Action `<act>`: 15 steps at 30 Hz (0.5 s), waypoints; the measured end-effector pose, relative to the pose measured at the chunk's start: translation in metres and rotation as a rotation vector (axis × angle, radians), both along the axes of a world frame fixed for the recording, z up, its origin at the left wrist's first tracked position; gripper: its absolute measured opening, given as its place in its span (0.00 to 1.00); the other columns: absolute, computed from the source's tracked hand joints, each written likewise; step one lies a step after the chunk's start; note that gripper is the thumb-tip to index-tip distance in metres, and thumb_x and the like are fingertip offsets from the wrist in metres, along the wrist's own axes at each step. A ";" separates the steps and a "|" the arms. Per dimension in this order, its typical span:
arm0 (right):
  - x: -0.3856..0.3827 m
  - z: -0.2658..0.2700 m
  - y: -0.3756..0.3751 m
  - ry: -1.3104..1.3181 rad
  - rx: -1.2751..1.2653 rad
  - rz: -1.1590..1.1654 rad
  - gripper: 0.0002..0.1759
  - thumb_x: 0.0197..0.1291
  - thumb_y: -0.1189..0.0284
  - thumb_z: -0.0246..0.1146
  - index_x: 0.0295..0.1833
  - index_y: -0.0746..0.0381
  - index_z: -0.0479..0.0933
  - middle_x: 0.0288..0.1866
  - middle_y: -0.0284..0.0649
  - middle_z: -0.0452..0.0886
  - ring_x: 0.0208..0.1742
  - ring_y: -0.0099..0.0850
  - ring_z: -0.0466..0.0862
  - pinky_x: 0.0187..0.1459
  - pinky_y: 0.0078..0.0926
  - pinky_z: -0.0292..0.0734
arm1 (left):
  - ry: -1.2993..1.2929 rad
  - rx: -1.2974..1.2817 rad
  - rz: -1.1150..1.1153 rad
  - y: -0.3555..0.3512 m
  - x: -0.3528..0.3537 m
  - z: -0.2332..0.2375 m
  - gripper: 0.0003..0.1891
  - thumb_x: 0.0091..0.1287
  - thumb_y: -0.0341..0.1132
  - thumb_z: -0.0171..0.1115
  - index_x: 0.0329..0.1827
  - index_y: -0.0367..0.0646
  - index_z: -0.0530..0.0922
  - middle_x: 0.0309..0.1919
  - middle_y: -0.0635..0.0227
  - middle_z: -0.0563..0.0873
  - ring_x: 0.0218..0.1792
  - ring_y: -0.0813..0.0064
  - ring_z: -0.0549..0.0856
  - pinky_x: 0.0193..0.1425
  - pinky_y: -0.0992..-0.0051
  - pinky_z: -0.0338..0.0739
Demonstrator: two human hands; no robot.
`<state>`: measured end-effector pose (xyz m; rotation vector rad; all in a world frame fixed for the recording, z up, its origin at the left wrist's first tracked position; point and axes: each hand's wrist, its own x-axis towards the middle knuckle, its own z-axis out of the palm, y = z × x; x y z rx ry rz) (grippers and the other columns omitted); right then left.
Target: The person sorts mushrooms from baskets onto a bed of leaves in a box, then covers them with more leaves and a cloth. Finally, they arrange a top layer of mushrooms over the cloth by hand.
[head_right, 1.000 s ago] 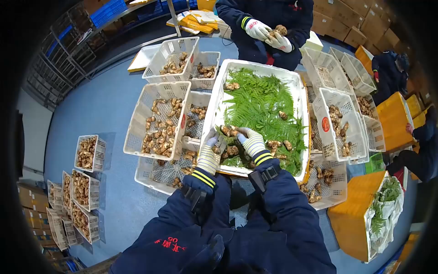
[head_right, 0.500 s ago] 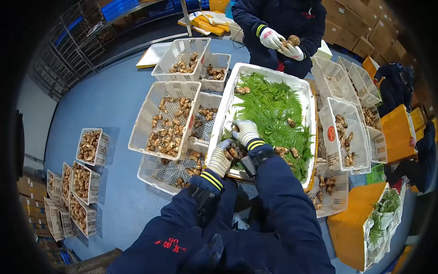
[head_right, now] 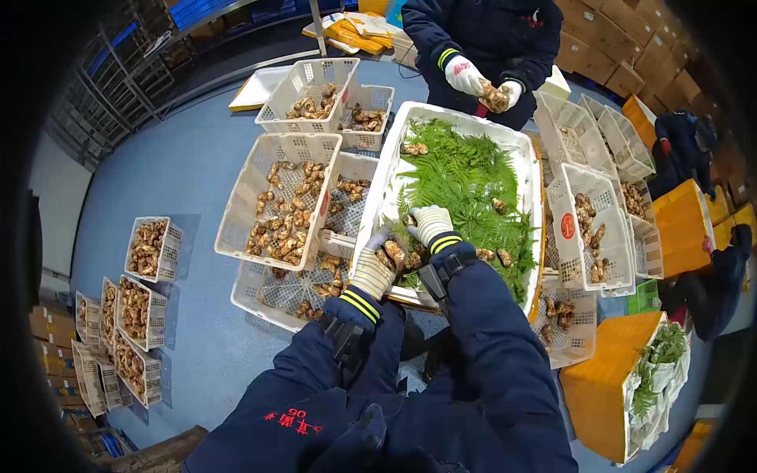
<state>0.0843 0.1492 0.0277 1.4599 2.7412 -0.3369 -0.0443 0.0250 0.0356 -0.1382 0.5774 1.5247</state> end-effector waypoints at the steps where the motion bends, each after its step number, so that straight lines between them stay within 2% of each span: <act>1: -0.003 -0.002 0.000 -0.019 0.058 -0.012 0.23 0.54 0.54 0.67 0.50 0.58 0.80 0.43 0.49 0.85 0.48 0.46 0.84 0.49 0.43 0.77 | -0.033 -0.017 0.000 0.000 -0.001 0.000 0.17 0.67 0.33 0.63 0.57 0.40 0.76 0.46 0.60 0.83 0.44 0.66 0.85 0.47 0.62 0.84; 2: -0.001 -0.002 0.001 0.049 -0.047 -0.066 0.23 0.56 0.56 0.65 0.53 0.58 0.80 0.45 0.49 0.85 0.49 0.47 0.83 0.52 0.44 0.77 | -0.085 -0.036 0.025 0.001 -0.002 -0.004 0.16 0.67 0.33 0.63 0.57 0.40 0.76 0.46 0.59 0.83 0.44 0.65 0.85 0.47 0.62 0.84; 3: 0.006 0.001 0.001 0.187 -0.061 -0.063 0.23 0.58 0.59 0.65 0.56 0.60 0.79 0.47 0.50 0.85 0.51 0.44 0.84 0.53 0.39 0.78 | -0.140 -0.057 0.051 0.001 -0.002 -0.008 0.15 0.68 0.33 0.62 0.56 0.40 0.77 0.47 0.59 0.83 0.44 0.65 0.85 0.48 0.62 0.84; 5: 0.009 0.040 -0.013 0.502 -0.366 -0.031 0.23 0.60 0.63 0.66 0.58 0.61 0.78 0.48 0.48 0.85 0.51 0.37 0.85 0.55 0.31 0.78 | -0.095 -0.015 -0.015 -0.002 -0.001 -0.003 0.16 0.69 0.34 0.61 0.57 0.41 0.76 0.47 0.58 0.83 0.46 0.65 0.85 0.50 0.62 0.84; 6: 0.017 0.037 -0.012 0.636 -0.527 0.063 0.23 0.64 0.58 0.63 0.58 0.62 0.79 0.48 0.45 0.86 0.49 0.33 0.85 0.54 0.28 0.77 | -0.097 0.004 -0.020 -0.001 0.000 0.001 0.16 0.68 0.34 0.61 0.58 0.42 0.76 0.47 0.59 0.83 0.46 0.64 0.85 0.50 0.62 0.84; 7: 0.019 0.055 -0.017 0.641 -0.702 0.077 0.22 0.66 0.60 0.62 0.58 0.64 0.79 0.50 0.42 0.86 0.49 0.29 0.83 0.54 0.28 0.76 | -0.099 0.015 -0.073 0.001 -0.002 -0.009 0.18 0.68 0.34 0.61 0.60 0.42 0.75 0.48 0.60 0.82 0.47 0.64 0.84 0.48 0.62 0.84; 9: 0.025 0.066 -0.016 0.672 -0.650 0.007 0.22 0.66 0.61 0.62 0.57 0.65 0.79 0.49 0.42 0.86 0.47 0.26 0.82 0.53 0.26 0.76 | -0.076 0.071 -0.117 -0.002 -0.004 -0.014 0.20 0.67 0.34 0.62 0.62 0.43 0.74 0.48 0.62 0.82 0.46 0.64 0.84 0.44 0.64 0.84; 10: 0.030 0.058 -0.010 0.715 -0.564 -0.073 0.20 0.63 0.63 0.63 0.57 0.62 0.80 0.49 0.42 0.86 0.49 0.31 0.84 0.54 0.28 0.76 | -0.051 0.121 -0.108 -0.006 -0.003 -0.008 0.20 0.67 0.34 0.62 0.62 0.44 0.74 0.47 0.62 0.82 0.44 0.65 0.84 0.42 0.66 0.85; 11: 0.035 0.051 -0.006 0.566 -0.466 -0.046 0.20 0.61 0.64 0.64 0.57 0.61 0.80 0.49 0.42 0.86 0.50 0.34 0.84 0.55 0.29 0.77 | -0.027 0.175 -0.100 -0.007 -0.003 -0.001 0.20 0.67 0.34 0.63 0.62 0.44 0.74 0.47 0.63 0.82 0.43 0.65 0.85 0.40 0.67 0.85; 12: 0.040 0.044 -0.005 0.417 -0.368 -0.020 0.20 0.60 0.65 0.65 0.56 0.59 0.81 0.49 0.42 0.86 0.50 0.37 0.84 0.55 0.31 0.77 | -0.012 0.125 -0.095 -0.008 -0.005 0.008 0.21 0.67 0.35 0.63 0.63 0.44 0.73 0.45 0.63 0.83 0.40 0.67 0.85 0.36 0.71 0.84; 13: 0.046 0.032 -0.005 0.268 -0.272 0.002 0.20 0.58 0.66 0.65 0.56 0.58 0.81 0.49 0.42 0.86 0.51 0.40 0.84 0.55 0.33 0.77 | -0.025 0.211 -0.117 -0.003 -0.010 -0.003 0.20 0.67 0.36 0.63 0.62 0.44 0.75 0.45 0.62 0.84 0.40 0.65 0.86 0.34 0.72 0.85; 14: 0.050 0.016 -0.009 0.204 -0.178 0.154 0.22 0.52 0.69 0.67 0.55 0.54 0.82 0.53 0.41 0.84 0.57 0.46 0.80 0.59 0.38 0.75 | -0.043 0.192 -0.117 -0.001 -0.015 -0.014 0.18 0.67 0.36 0.62 0.59 0.44 0.76 0.45 0.62 0.84 0.42 0.65 0.86 0.35 0.71 0.86; 15: 0.048 0.016 -0.023 0.038 -0.015 0.255 0.25 0.49 0.69 0.68 0.57 0.52 0.80 0.59 0.40 0.80 0.63 0.44 0.75 0.63 0.40 0.71 | -0.062 0.171 -0.117 0.000 -0.017 -0.011 0.16 0.67 0.36 0.62 0.57 0.44 0.78 0.45 0.62 0.85 0.43 0.64 0.86 0.36 0.71 0.87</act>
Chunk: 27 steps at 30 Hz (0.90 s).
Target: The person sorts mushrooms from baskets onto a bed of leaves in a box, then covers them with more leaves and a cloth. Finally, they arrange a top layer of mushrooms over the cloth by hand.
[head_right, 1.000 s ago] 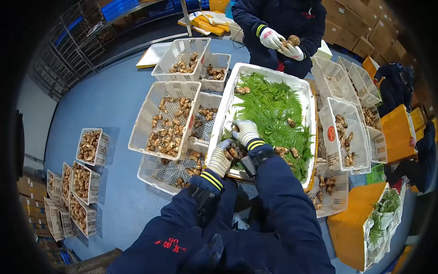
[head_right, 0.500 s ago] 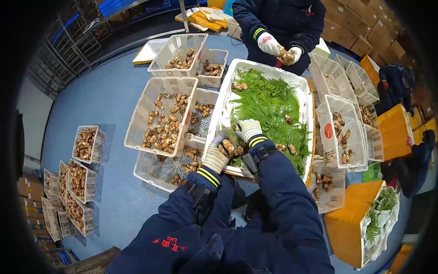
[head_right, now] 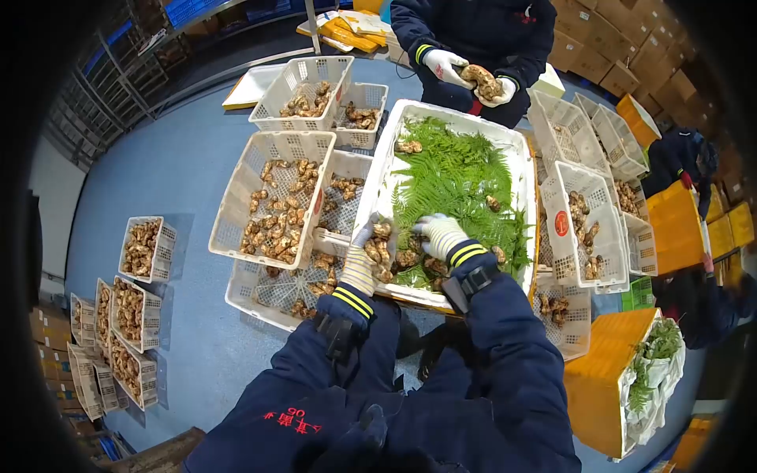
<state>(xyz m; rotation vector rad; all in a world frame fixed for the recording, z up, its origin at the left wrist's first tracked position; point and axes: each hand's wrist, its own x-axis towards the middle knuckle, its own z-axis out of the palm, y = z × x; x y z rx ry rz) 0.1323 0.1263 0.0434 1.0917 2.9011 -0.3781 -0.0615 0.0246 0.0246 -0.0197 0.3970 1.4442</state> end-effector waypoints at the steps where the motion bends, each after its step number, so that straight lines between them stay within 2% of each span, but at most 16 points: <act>1: -0.003 -0.007 -0.010 -0.051 0.026 0.003 0.27 0.48 0.70 0.68 0.58 0.52 0.79 0.62 0.42 0.76 0.66 0.46 0.72 0.64 0.43 0.70 | -0.112 -0.047 0.078 0.006 0.002 -0.014 0.14 0.67 0.36 0.62 0.55 0.44 0.80 0.45 0.62 0.85 0.44 0.64 0.86 0.37 0.70 0.87; 2: -0.006 -0.016 -0.015 -0.101 0.051 0.006 0.29 0.47 0.70 0.68 0.60 0.51 0.77 0.66 0.44 0.72 0.68 0.48 0.69 0.65 0.46 0.68 | -0.224 -0.095 0.157 0.011 0.003 -0.028 0.13 0.67 0.36 0.63 0.52 0.44 0.81 0.45 0.62 0.86 0.45 0.64 0.86 0.39 0.69 0.88; 3: -0.008 -0.025 -0.017 -0.093 0.094 -0.007 0.28 0.46 0.69 0.69 0.58 0.51 0.77 0.65 0.43 0.72 0.67 0.49 0.70 0.64 0.47 0.69 | -0.193 -0.129 0.082 0.004 -0.002 -0.013 0.11 0.67 0.35 0.62 0.50 0.43 0.82 0.45 0.62 0.86 0.47 0.64 0.86 0.44 0.68 0.88; 6: -0.012 -0.007 -0.017 -0.136 -0.006 -0.038 0.29 0.45 0.67 0.69 0.58 0.50 0.77 0.64 0.43 0.73 0.66 0.48 0.71 0.62 0.46 0.71 | -0.175 -0.171 0.141 0.002 0.002 0.001 0.10 0.67 0.33 0.63 0.48 0.41 0.82 0.45 0.62 0.86 0.48 0.64 0.86 0.51 0.66 0.87; 7: -0.014 -0.005 -0.016 -0.166 0.061 -0.028 0.29 0.45 0.63 0.73 0.57 0.52 0.78 0.58 0.43 0.77 0.59 0.42 0.76 0.58 0.41 0.74 | -0.211 -0.137 0.142 0.003 0.003 0.000 0.09 0.66 0.30 0.63 0.47 0.39 0.81 0.44 0.61 0.86 0.48 0.64 0.86 0.56 0.66 0.85; 10: -0.029 0.009 -0.021 -0.353 0.051 -0.112 0.29 0.44 0.60 0.74 0.53 0.57 0.78 0.55 0.42 0.78 0.56 0.42 0.78 0.56 0.40 0.76 | -0.152 -0.157 0.165 0.007 0.003 -0.004 0.09 0.65 0.28 0.63 0.47 0.38 0.81 0.42 0.61 0.86 0.47 0.65 0.86 0.55 0.65 0.85; 12: -0.026 0.009 -0.028 -0.239 0.085 -0.179 0.28 0.44 0.59 0.74 0.50 0.59 0.78 0.49 0.44 0.81 0.52 0.43 0.80 0.53 0.40 0.77 | -0.232 -0.174 0.164 0.007 0.003 -0.010 0.08 0.65 0.27 0.63 0.45 0.38 0.81 0.40 0.62 0.86 0.45 0.66 0.86 0.54 0.64 0.85; 14: -0.015 0.004 -0.018 0.012 -0.044 -0.290 0.27 0.46 0.61 0.71 0.52 0.61 0.78 0.46 0.47 0.82 0.49 0.46 0.82 0.51 0.43 0.78 | -0.285 -0.152 0.155 0.012 0.003 -0.024 0.08 0.64 0.28 0.64 0.45 0.38 0.81 0.40 0.62 0.86 0.44 0.66 0.86 0.54 0.64 0.85; 15: -0.005 -0.011 -0.013 0.313 -0.133 -0.358 0.26 0.48 0.64 0.68 0.53 0.63 0.77 0.43 0.49 0.83 0.44 0.44 0.83 0.47 0.42 0.78 | -0.205 -0.134 0.147 0.004 0.005 -0.013 0.11 0.65 0.31 0.63 0.48 0.37 0.80 0.42 0.59 0.84 0.46 0.61 0.85 0.56 0.57 0.83; 16: -0.001 -0.015 -0.011 0.532 -0.324 -0.507 0.26 0.52 0.68 0.64 0.58 0.64 0.75 0.48 0.46 0.83 0.46 0.40 0.82 0.48 0.36 0.78 | -0.189 -0.119 0.104 0.003 0.006 -0.006 0.12 0.66 0.33 0.62 0.49 0.37 0.79 0.43 0.58 0.84 0.47 0.59 0.84 0.57 0.54 0.82; 18: 0.006 -0.012 -0.004 0.917 -0.945 -0.630 0.25 0.58 0.70 0.59 0.62 0.64 0.72 0.53 0.42 0.81 0.50 0.36 0.81 0.53 0.33 0.76 | -0.159 -0.091 0.017 0.002 0.010 0.000 0.14 0.67 0.35 0.61 0.51 0.36 0.77 0.45 0.55 0.83 0.49 0.55 0.83 0.59 0.49 0.79; 19: 0.008 -0.006 -0.005 1.177 -1.328 -0.565 0.28 0.62 0.70 0.57 0.69 0.63 0.66 0.61 0.42 0.77 0.57 0.36 0.79 0.58 0.36 0.75 | -0.170 0.029 -0.031 0.003 0.008 -0.008 0.16 0.68 0.36 0.58 0.53 0.35 0.75 0.47 0.52 0.83 0.51 0.52 0.82 0.62 0.44 0.76; 22: 0.000 0.018 -0.014 1.441 -1.603 -0.400 0.32 0.64 0.67 0.59 0.72 0.63 0.63 0.64 0.45 0.75 0.60 0.35 0.78 0.60 0.39 0.74 | -0.173 -0.059 -0.015 0.000 0.008 0.005 0.16 0.67 0.34 0.58 0.54 0.34 0.75 0.50 0.51 0.83 0.53 0.50 0.82 0.63 0.44 0.75; 26: -0.010 0.014 -0.018 1.428 -1.497 -0.348 0.33 0.66 0.65 0.58 0.73 0.65 0.61 0.66 0.48 0.73 0.62 0.36 0.77 0.63 0.39 0.71 | -0.161 -0.061 -0.030 0.002 0.010 0.005 0.18 0.68 0.35 0.56 0.57 0.34 0.75 0.52 0.50 0.83 0.54 0.51 0.82 0.64 0.44 0.75; 27: -0.015 0.013 -0.019 1.359 -1.417 -0.422 0.31 0.68 0.65 0.56 0.73 0.64 0.61 0.66 0.48 0.73 0.63 0.34 0.76 0.65 0.38 0.69 | -0.111 -0.025 -0.046 0.003 0.009 0.003 0.18 0.69 0.37 0.55 0.57 0.34 0.75 0.51 0.52 0.83 0.52 0.54 0.83 0.61 0.47 0.78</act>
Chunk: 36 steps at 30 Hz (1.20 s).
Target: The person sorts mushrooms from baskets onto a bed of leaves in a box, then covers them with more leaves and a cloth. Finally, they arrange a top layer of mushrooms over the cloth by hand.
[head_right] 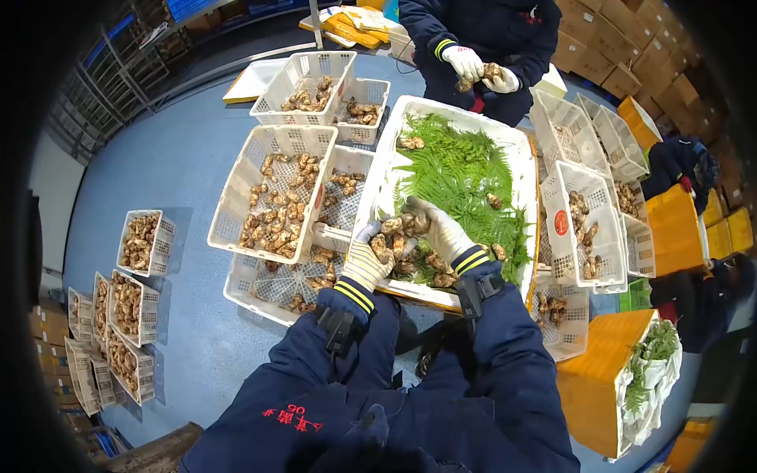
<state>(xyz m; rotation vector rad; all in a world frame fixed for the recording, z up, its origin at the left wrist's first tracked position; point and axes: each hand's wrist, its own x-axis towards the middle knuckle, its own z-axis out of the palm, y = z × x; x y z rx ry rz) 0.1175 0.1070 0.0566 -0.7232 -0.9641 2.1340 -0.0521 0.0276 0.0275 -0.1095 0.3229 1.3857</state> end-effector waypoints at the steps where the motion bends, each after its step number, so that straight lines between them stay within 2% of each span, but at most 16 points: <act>1: -0.003 -0.004 -0.002 -0.114 0.055 0.039 0.31 0.68 0.66 0.55 0.73 0.64 0.61 0.67 0.48 0.73 0.64 0.34 0.75 0.66 0.36 0.67 | -0.017 -0.003 0.002 0.000 0.000 -0.002 0.18 0.69 0.37 0.55 0.57 0.35 0.75 0.50 0.53 0.83 0.51 0.55 0.83 0.60 0.49 0.79; 3: -0.009 -0.014 -0.009 -0.341 0.170 0.116 0.30 0.68 0.68 0.53 0.74 0.65 0.61 0.68 0.48 0.72 0.66 0.34 0.74 0.68 0.33 0.65 | -0.051 -0.005 0.005 0.000 -0.001 -0.004 0.18 0.70 0.38 0.56 0.56 0.36 0.76 0.49 0.54 0.84 0.50 0.57 0.84 0.57 0.51 0.81; 4: -0.017 0.004 -0.021 -0.438 0.536 0.141 0.31 0.67 0.71 0.52 0.75 0.66 0.59 0.69 0.48 0.71 0.70 0.36 0.70 0.70 0.31 0.62 | -0.083 -0.057 0.035 -0.001 0.000 -0.001 0.13 0.72 0.37 0.53 0.54 0.40 0.77 0.47 0.58 0.84 0.47 0.58 0.84 0.52 0.54 0.84; 5: -0.025 0.023 -0.033 -0.612 0.616 0.167 0.32 0.65 0.74 0.52 0.75 0.67 0.56 0.71 0.48 0.68 0.72 0.38 0.67 0.72 0.28 0.58 | -0.073 -0.058 0.036 0.003 -0.001 -0.018 0.14 0.72 0.38 0.53 0.55 0.42 0.78 0.52 0.58 0.83 0.50 0.58 0.83 0.53 0.51 0.82; 7: -0.030 0.020 -0.036 -0.574 0.745 0.085 0.32 0.67 0.72 0.53 0.76 0.66 0.56 0.72 0.48 0.68 0.73 0.38 0.66 0.73 0.30 0.57 | -0.229 -0.017 -0.001 0.002 -0.008 -0.009 0.18 0.73 0.41 0.50 0.59 0.42 0.76 0.58 0.57 0.80 0.54 0.55 0.82 0.57 0.46 0.79; 9: -0.033 0.007 -0.024 -0.184 0.375 -0.186 0.32 0.69 0.68 0.55 0.75 0.66 0.57 0.72 0.49 0.68 0.74 0.38 0.65 0.73 0.32 0.58 | -0.122 -0.066 0.037 -0.006 -0.001 0.025 0.21 0.71 0.47 0.52 0.61 0.46 0.74 0.59 0.54 0.79 0.57 0.52 0.80 0.62 0.43 0.75; 11: -0.020 0.006 -0.019 -0.123 0.297 -0.351 0.32 0.70 0.64 0.56 0.73 0.68 0.60 0.68 0.51 0.71 0.70 0.38 0.70 0.71 0.32 0.61 | -0.101 0.028 0.028 -0.002 -0.002 0.007 0.21 0.72 0.49 0.50 0.60 0.48 0.74 0.64 0.52 0.74 0.64 0.46 0.74 0.66 0.38 0.69; 15: 0.001 0.005 -0.026 -0.270 0.326 -0.406 0.24 0.71 0.68 0.55 0.68 0.69 0.68 0.60 0.47 0.79 0.60 0.34 0.78 0.64 0.29 0.70 | -0.236 0.115 0.041 -0.014 -0.007 0.026 0.21 0.71 0.51 0.51 0.59 0.48 0.75 0.68 0.50 0.71 0.69 0.44 0.68 0.67 0.35 0.65; 18: 0.017 -0.015 -0.042 -0.514 0.513 -0.257 0.18 0.70 0.71 0.55 0.61 0.67 0.75 0.53 0.43 0.83 0.54 0.30 0.81 0.58 0.26 0.74 | -0.247 0.154 0.080 -0.030 -0.029 0.033 0.24 0.69 0.54 0.54 0.59 0.48 0.76 0.67 0.50 0.72 0.69 0.45 0.69 0.68 0.36 0.65; 19: 0.021 -0.016 -0.050 -0.780 0.643 -0.170 0.17 0.67 0.71 0.57 0.58 0.64 0.78 0.50 0.45 0.84 0.53 0.33 0.83 0.57 0.28 0.75 | -0.220 0.128 0.109 -0.036 -0.040 0.027 0.25 0.69 0.55 0.54 0.59 0.48 0.76 0.66 0.51 0.72 0.68 0.46 0.70 0.68 0.36 0.65; 22: 0.024 -0.009 -0.064 -1.145 1.014 0.147 0.16 0.60 0.67 0.61 0.52 0.60 0.82 0.47 0.51 0.84 0.51 0.48 0.82 0.55 0.39 0.76 | -0.054 -0.074 0.249 -0.049 -0.076 0.001 0.27 0.69 0.55 0.52 0.63 0.46 0.73 0.61 0.53 0.77 0.62 0.48 0.75 0.68 0.38 0.67; 23: 0.020 -0.009 -0.064 -1.156 0.940 0.252 0.17 0.59 0.64 0.63 0.51 0.60 0.82 0.45 0.49 0.85 0.50 0.47 0.82 0.53 0.40 0.76 | -0.032 -0.119 0.268 -0.050 -0.090 -0.012 0.27 0.69 0.55 0.52 0.63 0.46 0.72 0.60 0.53 0.77 0.62 0.49 0.76 0.67 0.38 0.68; 26: 0.001 -0.007 -0.064 -1.407 1.206 0.349 0.18 0.57 0.59 0.65 0.50 0.56 0.82 0.41 0.46 0.86 0.45 0.47 0.83 0.50 0.44 0.76 | 0.003 -0.242 0.310 -0.046 -0.114 -0.043 0.26 0.69 0.53 0.52 0.63 0.48 0.73 0.61 0.55 0.77 0.62 0.51 0.76 0.66 0.39 0.69; 29: -0.024 0.008 -0.069 -1.688 1.197 0.507 0.24 0.52 0.60 0.69 0.50 0.62 0.77 0.38 0.47 0.85 0.43 0.46 0.84 0.47 0.43 0.77 | 0.079 -0.363 0.293 -0.031 -0.125 -0.061 0.25 0.68 0.52 0.54 0.63 0.50 0.73 0.62 0.58 0.77 0.63 0.52 0.74 0.65 0.41 0.70; 32: -0.026 -0.019 -0.073 -1.662 1.078 0.375 0.28 0.51 0.61 0.71 0.53 0.64 0.72 0.39 0.50 0.84 0.43 0.47 0.84 0.43 0.43 0.79 | 0.128 -0.406 0.263 0.004 -0.135 -0.083 0.20 0.68 0.53 0.53 0.53 0.49 0.75 0.55 0.61 0.79 0.56 0.54 0.77 0.62 0.43 0.72; 36: -0.025 -0.015 -0.072 -1.647 0.806 0.349 0.27 0.52 0.61 0.71 0.54 0.62 0.73 0.40 0.51 0.85 0.44 0.48 0.85 0.46 0.43 0.79 | 0.078 -0.390 0.240 0.052 -0.149 -0.116 0.26 0.68 0.53 0.56 0.58 0.41 0.72 0.58 0.54 0.76 0.60 0.53 0.75 0.67 0.49 0.67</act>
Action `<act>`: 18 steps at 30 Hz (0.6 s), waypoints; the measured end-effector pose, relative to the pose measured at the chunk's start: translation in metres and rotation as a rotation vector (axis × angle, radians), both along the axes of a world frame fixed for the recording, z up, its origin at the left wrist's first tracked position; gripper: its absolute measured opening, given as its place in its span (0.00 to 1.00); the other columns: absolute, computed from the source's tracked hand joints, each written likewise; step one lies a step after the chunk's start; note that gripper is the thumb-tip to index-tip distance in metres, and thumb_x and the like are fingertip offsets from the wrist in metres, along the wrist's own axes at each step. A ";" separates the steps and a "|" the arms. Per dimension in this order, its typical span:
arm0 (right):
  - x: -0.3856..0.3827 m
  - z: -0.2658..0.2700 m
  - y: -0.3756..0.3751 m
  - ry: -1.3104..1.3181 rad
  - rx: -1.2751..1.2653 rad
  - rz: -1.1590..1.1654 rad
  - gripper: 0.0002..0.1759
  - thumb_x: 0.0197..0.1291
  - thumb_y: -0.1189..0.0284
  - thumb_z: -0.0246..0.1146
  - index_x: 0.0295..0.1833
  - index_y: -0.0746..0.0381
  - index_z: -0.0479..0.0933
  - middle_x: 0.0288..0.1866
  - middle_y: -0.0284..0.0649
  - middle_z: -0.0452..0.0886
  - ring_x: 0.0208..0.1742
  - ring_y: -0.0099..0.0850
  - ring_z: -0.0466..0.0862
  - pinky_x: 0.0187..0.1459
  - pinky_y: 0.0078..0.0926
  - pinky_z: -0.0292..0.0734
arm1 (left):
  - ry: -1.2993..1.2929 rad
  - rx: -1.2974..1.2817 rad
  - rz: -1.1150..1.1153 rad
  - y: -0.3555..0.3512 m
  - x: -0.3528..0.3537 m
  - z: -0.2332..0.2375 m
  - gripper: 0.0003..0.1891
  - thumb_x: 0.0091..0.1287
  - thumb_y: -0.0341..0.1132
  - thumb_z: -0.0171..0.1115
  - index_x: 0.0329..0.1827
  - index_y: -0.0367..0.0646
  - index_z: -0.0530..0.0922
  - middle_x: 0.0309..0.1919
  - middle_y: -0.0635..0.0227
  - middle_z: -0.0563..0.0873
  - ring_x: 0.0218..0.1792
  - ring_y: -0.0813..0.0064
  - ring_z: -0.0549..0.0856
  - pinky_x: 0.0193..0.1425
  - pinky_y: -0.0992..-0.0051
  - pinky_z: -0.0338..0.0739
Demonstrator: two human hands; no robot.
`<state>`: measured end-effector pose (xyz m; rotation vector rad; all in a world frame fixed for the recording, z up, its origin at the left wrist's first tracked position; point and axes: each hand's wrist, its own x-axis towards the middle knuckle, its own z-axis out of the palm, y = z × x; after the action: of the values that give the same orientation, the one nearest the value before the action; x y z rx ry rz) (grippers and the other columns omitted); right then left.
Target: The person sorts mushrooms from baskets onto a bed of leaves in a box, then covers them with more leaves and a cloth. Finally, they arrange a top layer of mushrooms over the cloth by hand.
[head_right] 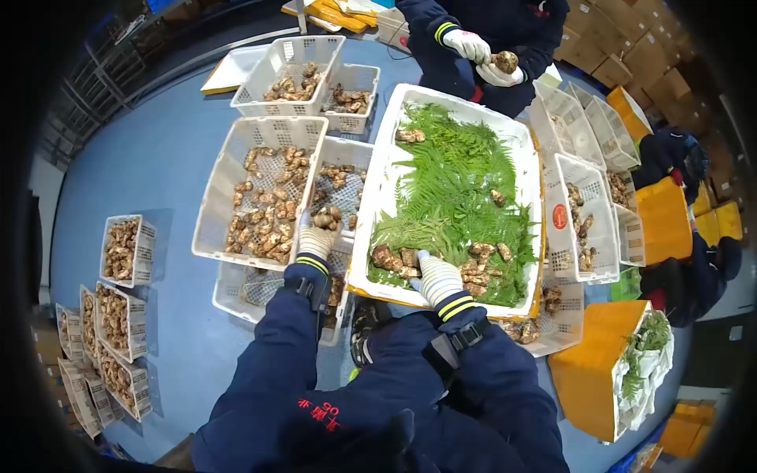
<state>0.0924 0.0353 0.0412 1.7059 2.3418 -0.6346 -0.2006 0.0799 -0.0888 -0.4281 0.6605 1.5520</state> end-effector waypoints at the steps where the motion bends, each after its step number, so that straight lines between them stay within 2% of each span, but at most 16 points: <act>1: -0.002 0.007 0.000 0.004 -0.064 -0.066 0.28 0.52 0.60 0.71 0.55 0.61 0.73 0.41 0.51 0.85 0.45 0.48 0.85 0.48 0.43 0.79 | -0.022 -0.003 -0.002 0.008 -0.002 -0.009 0.27 0.68 0.53 0.56 0.59 0.39 0.71 0.58 0.53 0.76 0.61 0.52 0.74 0.68 0.50 0.66; 6: 0.016 -0.012 -0.008 0.342 -0.005 -0.137 0.25 0.52 0.57 0.72 0.50 0.61 0.75 0.38 0.47 0.85 0.40 0.44 0.85 0.44 0.38 0.79 | -0.100 -0.074 -0.033 0.013 0.003 -0.040 0.35 0.67 0.54 0.60 0.64 0.29 0.67 0.62 0.45 0.72 0.65 0.51 0.71 0.75 0.58 0.60; 7: 0.021 -0.015 -0.009 0.369 0.017 -0.141 0.24 0.52 0.58 0.71 0.49 0.61 0.76 0.36 0.45 0.85 0.38 0.41 0.85 0.43 0.35 0.80 | 0.151 0.018 -0.158 -0.004 0.006 -0.016 0.28 0.69 0.52 0.58 0.67 0.46 0.71 0.63 0.55 0.76 0.61 0.59 0.77 0.61 0.59 0.74; 9: 0.024 -0.009 -0.012 0.478 0.040 -0.196 0.23 0.53 0.58 0.71 0.50 0.60 0.77 0.35 0.44 0.85 0.37 0.39 0.85 0.42 0.34 0.80 | 0.550 0.130 -0.030 -0.037 0.032 0.055 0.19 0.70 0.43 0.60 0.61 0.47 0.76 0.47 0.64 0.83 0.43 0.70 0.83 0.41 0.71 0.79; 11: 0.015 0.012 -0.011 0.466 0.031 -0.255 0.23 0.54 0.59 0.70 0.50 0.62 0.77 0.35 0.45 0.85 0.37 0.37 0.86 0.42 0.30 0.80 | 0.407 0.388 -0.233 -0.069 0.033 0.071 0.16 0.70 0.39 0.61 0.58 0.47 0.77 0.36 0.70 0.81 0.32 0.82 0.80 0.30 0.85 0.74; 12: 0.006 0.022 -0.009 0.494 0.030 -0.265 0.23 0.55 0.60 0.70 0.50 0.62 0.77 0.36 0.46 0.85 0.37 0.36 0.86 0.42 0.29 0.80 | 0.281 0.320 -0.333 -0.078 0.033 0.074 0.15 0.70 0.38 0.61 0.58 0.47 0.77 0.34 0.71 0.79 0.30 0.86 0.79 0.26 0.90 0.69; 13: -0.002 0.027 -0.009 0.521 0.031 -0.276 0.23 0.55 0.60 0.70 0.51 0.63 0.77 0.36 0.47 0.84 0.38 0.36 0.86 0.43 0.29 0.80 | 0.312 0.283 -0.421 -0.087 0.038 0.101 0.17 0.68 0.40 0.63 0.57 0.45 0.77 0.36 0.70 0.78 0.32 0.85 0.79 0.28 0.89 0.71; 14: -0.011 0.026 -0.010 0.679 -0.031 -0.247 0.20 0.58 0.64 0.69 0.52 0.64 0.77 0.37 0.45 0.84 0.38 0.31 0.84 0.43 0.26 0.79 | 0.119 0.470 -0.397 -0.091 0.040 0.085 0.20 0.69 0.41 0.63 0.61 0.44 0.74 0.40 0.68 0.79 0.35 0.82 0.80 0.32 0.86 0.74; 15: -0.022 0.029 -0.012 0.836 -0.094 -0.216 0.18 0.60 0.68 0.67 0.52 0.66 0.77 0.37 0.43 0.84 0.38 0.26 0.82 0.43 0.24 0.78 | -0.076 0.655 -0.370 -0.092 0.041 0.089 0.23 0.69 0.41 0.63 0.64 0.43 0.71 0.44 0.65 0.79 0.39 0.78 0.81 0.36 0.84 0.77; 16: -0.032 0.051 -0.010 0.869 -0.247 -0.188 0.19 0.61 0.69 0.66 0.55 0.66 0.76 0.41 0.43 0.85 0.41 0.27 0.83 0.46 0.23 0.78 | 0.105 0.369 -0.326 -0.103 0.041 0.097 0.25 0.70 0.42 0.61 0.67 0.45 0.67 0.51 0.60 0.78 0.51 0.69 0.81 0.47 0.73 0.82; 17: -0.034 0.049 -0.006 0.810 -0.141 -0.151 0.19 0.61 0.69 0.66 0.55 0.66 0.77 0.43 0.44 0.85 0.42 0.28 0.84 0.47 0.24 0.78 | 0.005 0.365 -0.304 -0.109 0.035 0.100 0.23 0.71 0.43 0.60 0.66 0.46 0.69 0.55 0.57 0.79 0.58 0.61 0.79 0.53 0.63 0.83; 18: -0.031 0.041 -0.001 0.749 -0.036 -0.114 0.20 0.61 0.69 0.67 0.55 0.66 0.77 0.44 0.45 0.85 0.43 0.30 0.84 0.48 0.25 0.78 | -0.063 0.417 -0.286 -0.112 0.030 0.099 0.22 0.71 0.43 0.59 0.65 0.45 0.71 0.57 0.56 0.78 0.59 0.60 0.79 0.55 0.62 0.82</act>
<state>0.0611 0.0343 0.0819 1.8077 2.6466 -1.5507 -0.1708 -0.0318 0.0106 -0.0634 0.3183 1.3514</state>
